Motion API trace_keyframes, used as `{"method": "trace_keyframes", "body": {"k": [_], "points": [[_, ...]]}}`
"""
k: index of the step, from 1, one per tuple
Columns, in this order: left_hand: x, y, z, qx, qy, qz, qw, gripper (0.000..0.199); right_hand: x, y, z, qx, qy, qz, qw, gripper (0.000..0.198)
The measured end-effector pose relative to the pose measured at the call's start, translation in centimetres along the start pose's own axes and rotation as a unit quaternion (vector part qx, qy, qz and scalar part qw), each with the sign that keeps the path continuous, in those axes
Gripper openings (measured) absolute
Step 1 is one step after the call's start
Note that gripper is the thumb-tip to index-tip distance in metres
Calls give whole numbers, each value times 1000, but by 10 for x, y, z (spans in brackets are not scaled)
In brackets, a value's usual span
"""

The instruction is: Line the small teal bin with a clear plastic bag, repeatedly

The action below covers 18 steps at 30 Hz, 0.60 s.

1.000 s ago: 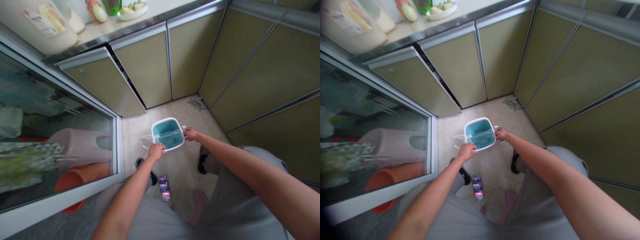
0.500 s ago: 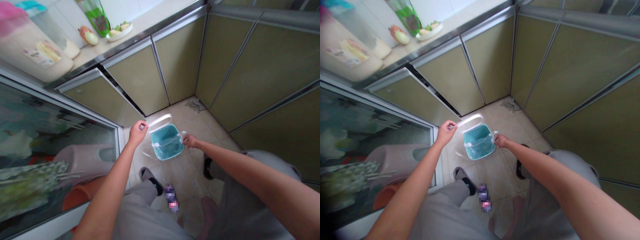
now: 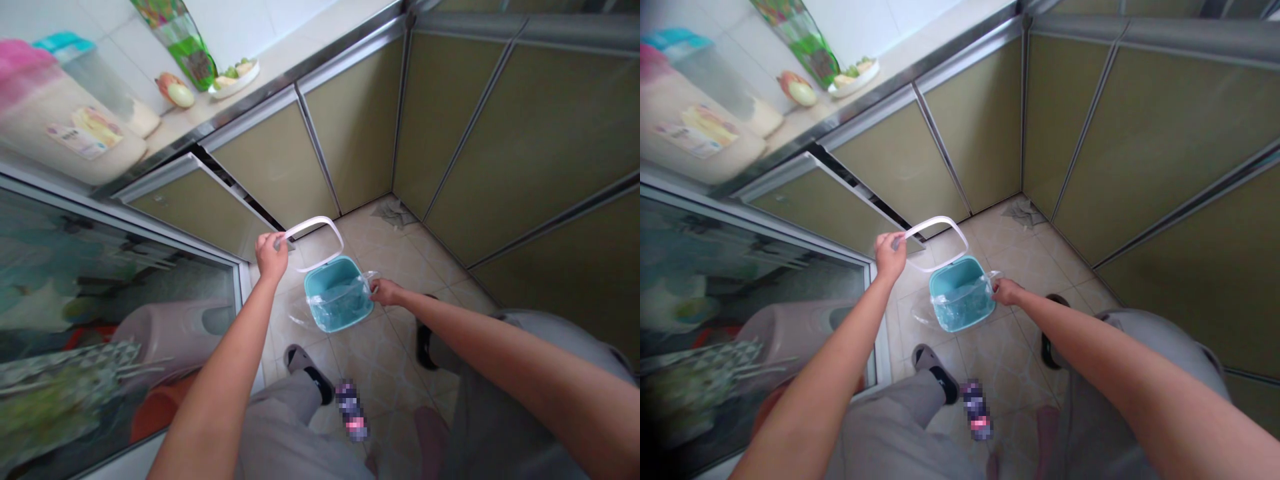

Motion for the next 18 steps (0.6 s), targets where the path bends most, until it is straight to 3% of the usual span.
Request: {"method": "trace_keyframes", "body": {"k": [6,13,16,18], "points": [[-16,-13,16,20,32,-11,999,26,-2,0,7,29,29,13,999,16],[-18,-36,30,21,39,-34,998,26,3,-2,18,42,35,28,998,19],[-24,-38,49,36,64,-55,996,21,12,-14,25,-12,10,95,995,26],[-29,-22,71,99,93,-62,989,18,27,-28,36,-92,-41,142,985,25]]}}
Point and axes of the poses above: each hand's wrist, its own z-axis away from the middle knuckle, its own y-axis out of the palm, x = y × z, the point moved 10 cm from there along -z, towards the middle knuckle, and after that the axes turned 14 degrees about y, right-handed, at the moved point
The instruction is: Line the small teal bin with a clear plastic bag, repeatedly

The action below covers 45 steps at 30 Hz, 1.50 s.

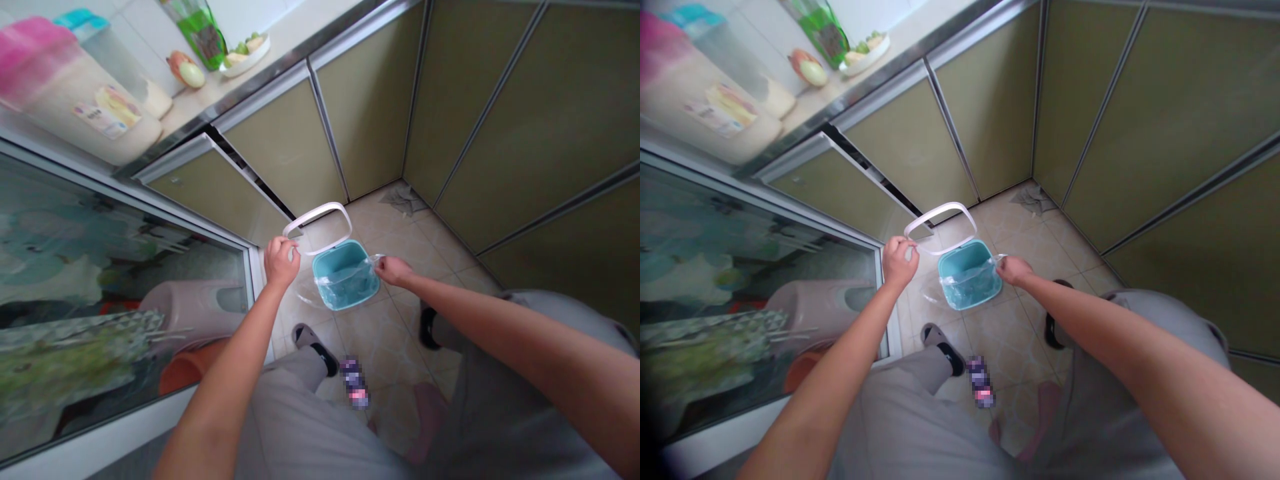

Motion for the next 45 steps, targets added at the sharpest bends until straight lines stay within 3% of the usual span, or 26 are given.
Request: {"method": "trace_keyframes", "body": {"k": [3,6,9,13,19,23,30,36,42,45], "points": [[-15,51,38,145,63,24,987,17,18,-25,15,-115,-61,35,991,25],[-9,100,76,242,70,47,967,21,36,-29,25,-135,-127,60,981,29],[9,134,100,282,31,65,957,29,44,-20,19,-107,-158,79,978,34],[19,158,107,305,19,83,949,32,46,-11,-1,-92,-167,76,979,36],[22,168,102,309,19,78,948,23,49,-20,-29,-119,-137,60,982,25],[27,166,101,277,-1,112,954,17,48,-27,-44,-121,-101,38,987,23],[69,178,103,184,-179,214,943,17,43,-23,-68,-113,-48,-10,992,21],[90,204,108,177,-255,245,918,17,43,-31,-74,-121,-62,-35,990,17],[97,218,109,159,-279,248,914,18,42,-32,-79,-62,-90,-101,989,25],[102,226,109,148,-307,259,904,17,44,-30,-85,-44,-106,-102,988,19]]}}
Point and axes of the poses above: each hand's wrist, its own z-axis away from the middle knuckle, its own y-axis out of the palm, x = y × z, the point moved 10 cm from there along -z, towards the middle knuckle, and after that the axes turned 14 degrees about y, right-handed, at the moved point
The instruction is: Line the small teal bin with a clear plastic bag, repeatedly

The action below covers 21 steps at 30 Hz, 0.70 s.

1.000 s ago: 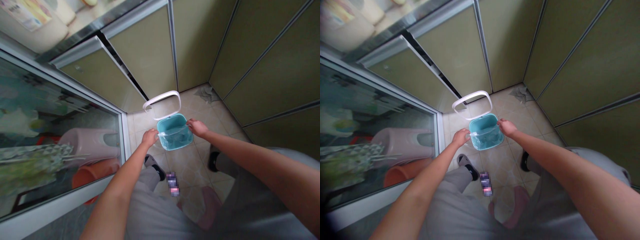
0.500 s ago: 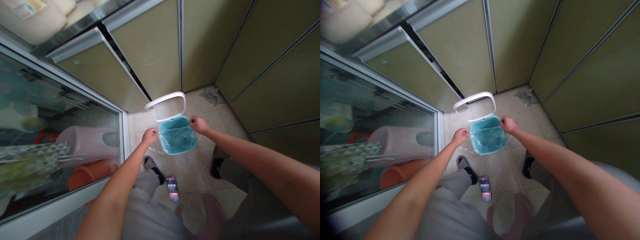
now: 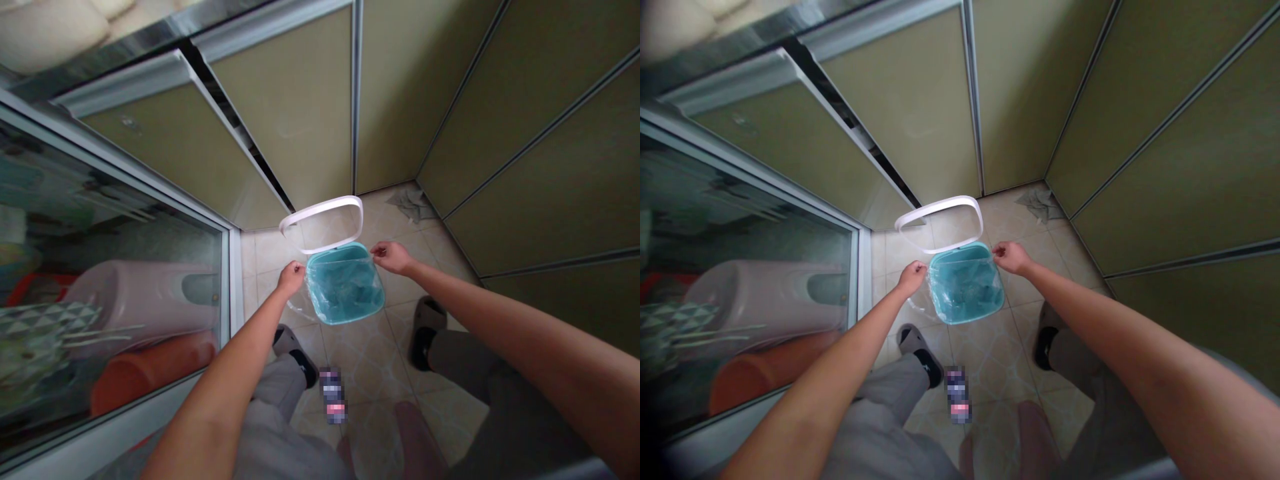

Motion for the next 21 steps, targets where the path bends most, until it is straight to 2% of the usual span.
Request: {"method": "trace_keyframes", "body": {"k": [5,11,17,21], "points": [[6,6,-11,-14,-12,50,999,15,4,-4,-7,-39,-10,32,999,14],[9,5,-21,-37,-12,90,995,14,-9,-5,-25,-90,74,-43,992,13],[14,9,-29,-49,-51,133,989,14,-28,14,-48,-91,137,-164,973,19],[16,20,-30,-41,-86,175,980,11,-37,31,-58,-80,139,-231,960,14]]}}
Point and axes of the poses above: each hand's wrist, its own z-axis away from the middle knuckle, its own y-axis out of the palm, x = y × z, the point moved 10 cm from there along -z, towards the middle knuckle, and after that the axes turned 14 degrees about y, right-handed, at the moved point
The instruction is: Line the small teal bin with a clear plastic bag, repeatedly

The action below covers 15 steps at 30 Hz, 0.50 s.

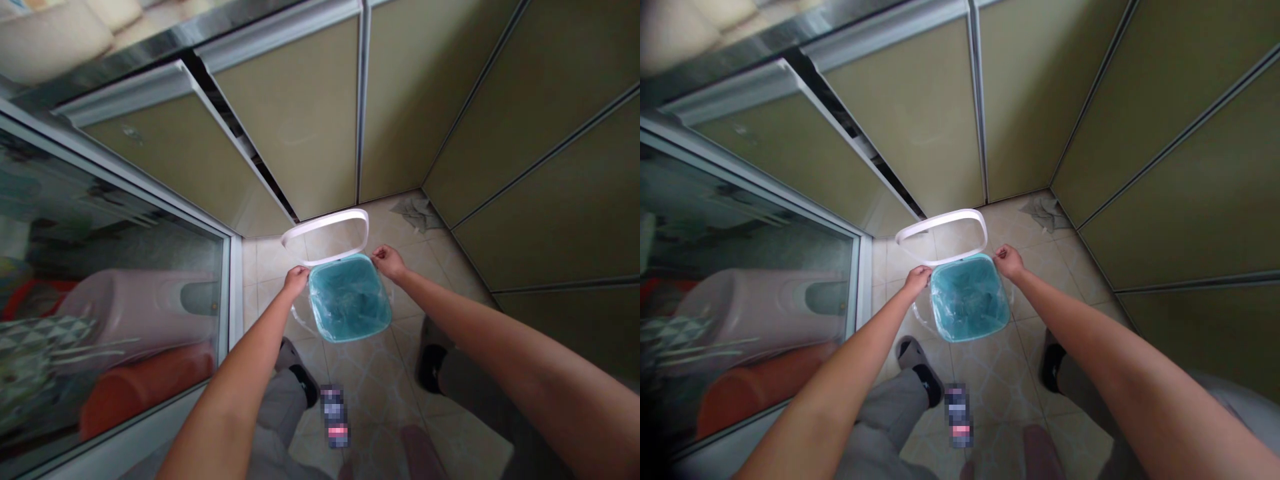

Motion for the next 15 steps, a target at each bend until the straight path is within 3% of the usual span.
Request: {"method": "trace_keyframes", "body": {"k": [6,15], "points": [[8,11,5,24,-77,78,994,13,-7,11,-4,24,19,-50,998,15],[12,22,7,35,-118,113,986,13,-10,18,-5,81,82,-68,991,18]]}}
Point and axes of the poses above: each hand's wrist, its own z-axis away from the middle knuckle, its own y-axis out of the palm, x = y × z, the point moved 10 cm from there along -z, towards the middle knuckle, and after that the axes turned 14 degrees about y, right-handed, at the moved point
